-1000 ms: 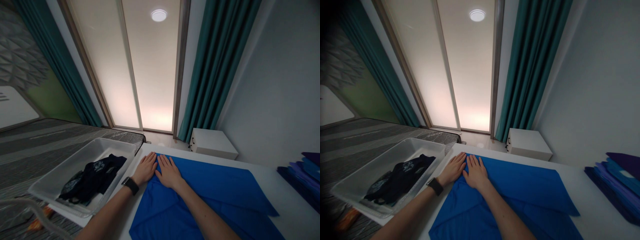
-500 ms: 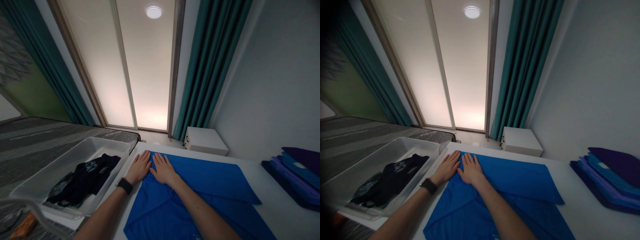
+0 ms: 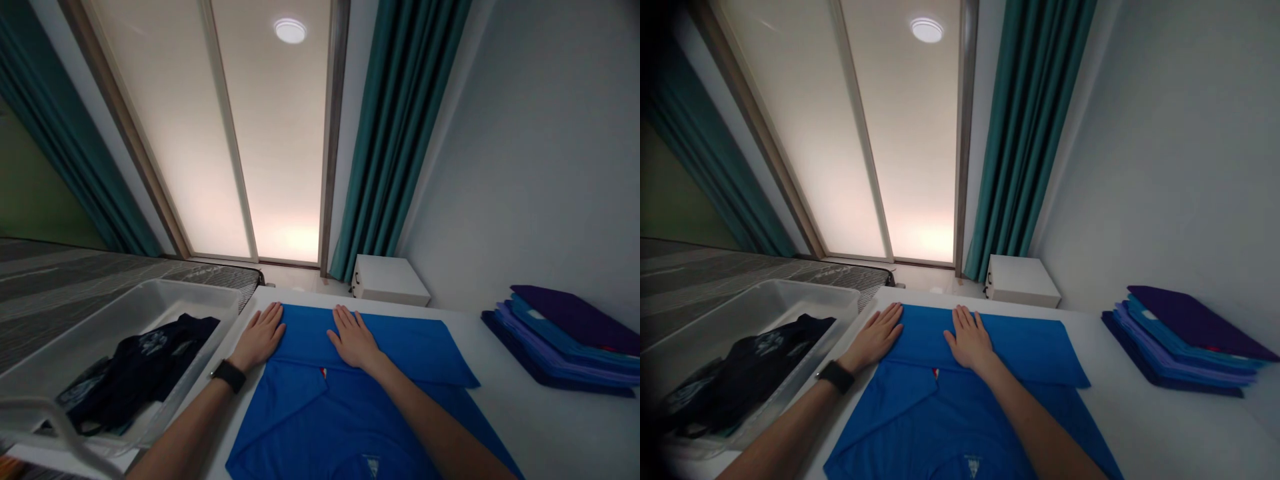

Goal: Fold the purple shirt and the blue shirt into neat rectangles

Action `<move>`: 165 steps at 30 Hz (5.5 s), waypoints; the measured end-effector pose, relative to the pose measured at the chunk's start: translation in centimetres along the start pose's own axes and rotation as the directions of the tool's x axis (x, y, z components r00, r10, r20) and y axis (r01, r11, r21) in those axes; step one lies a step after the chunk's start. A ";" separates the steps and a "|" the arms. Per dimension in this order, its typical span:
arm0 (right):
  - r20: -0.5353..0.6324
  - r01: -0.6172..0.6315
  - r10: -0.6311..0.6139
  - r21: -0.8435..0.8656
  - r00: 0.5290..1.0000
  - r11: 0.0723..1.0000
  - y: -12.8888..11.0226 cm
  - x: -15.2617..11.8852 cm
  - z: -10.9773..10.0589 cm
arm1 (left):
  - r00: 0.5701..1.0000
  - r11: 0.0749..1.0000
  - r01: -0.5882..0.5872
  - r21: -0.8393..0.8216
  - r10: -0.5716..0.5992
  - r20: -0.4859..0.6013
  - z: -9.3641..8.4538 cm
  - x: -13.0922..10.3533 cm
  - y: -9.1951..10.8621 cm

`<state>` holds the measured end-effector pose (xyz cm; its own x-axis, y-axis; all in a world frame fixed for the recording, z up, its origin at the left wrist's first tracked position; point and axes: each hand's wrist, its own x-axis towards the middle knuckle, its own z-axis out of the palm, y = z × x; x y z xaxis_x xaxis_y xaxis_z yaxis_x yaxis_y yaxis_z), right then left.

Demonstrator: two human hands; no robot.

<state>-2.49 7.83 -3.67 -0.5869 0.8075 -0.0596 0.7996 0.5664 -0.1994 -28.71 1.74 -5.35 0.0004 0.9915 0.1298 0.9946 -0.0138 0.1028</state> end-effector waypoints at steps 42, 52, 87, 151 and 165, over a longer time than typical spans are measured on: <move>-0.071 -0.144 0.142 -0.021 0.987 0.989 4.3 -2.9 -0.2 | 0.999 0.995 -0.004 0.100 0.008 -0.035 0.0 1.1 2.7; -0.070 -0.158 0.156 -0.024 0.985 0.987 5.3 -4.3 -0.7 | 0.969 0.968 -0.247 0.045 0.248 -0.013 -0.8 1.5 8.3; -0.311 -0.160 0.264 0.322 0.913 0.933 17.2 -14.0 -1.1 | 0.749 0.741 -0.663 -0.108 0.656 -0.096 -0.4 4.5 27.5; -0.156 -0.179 0.625 0.880 0.765 0.440 22.3 -10.2 -3.1 | 0.791 0.432 -0.534 -0.727 0.558 -0.251 -0.1 5.8 31.0; -0.226 -0.272 0.592 0.726 0.774 0.632 24.4 -6.6 -2.6 | 0.475 0.444 -0.873 -0.204 0.868 -0.145 0.5 4.1 31.4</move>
<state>21.24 16.75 -5.64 0.0481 0.9972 0.0572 0.5727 0.0194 -0.8195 2.55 5.41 -2.07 0.8482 0.4403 0.2943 0.4196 -0.8978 0.1337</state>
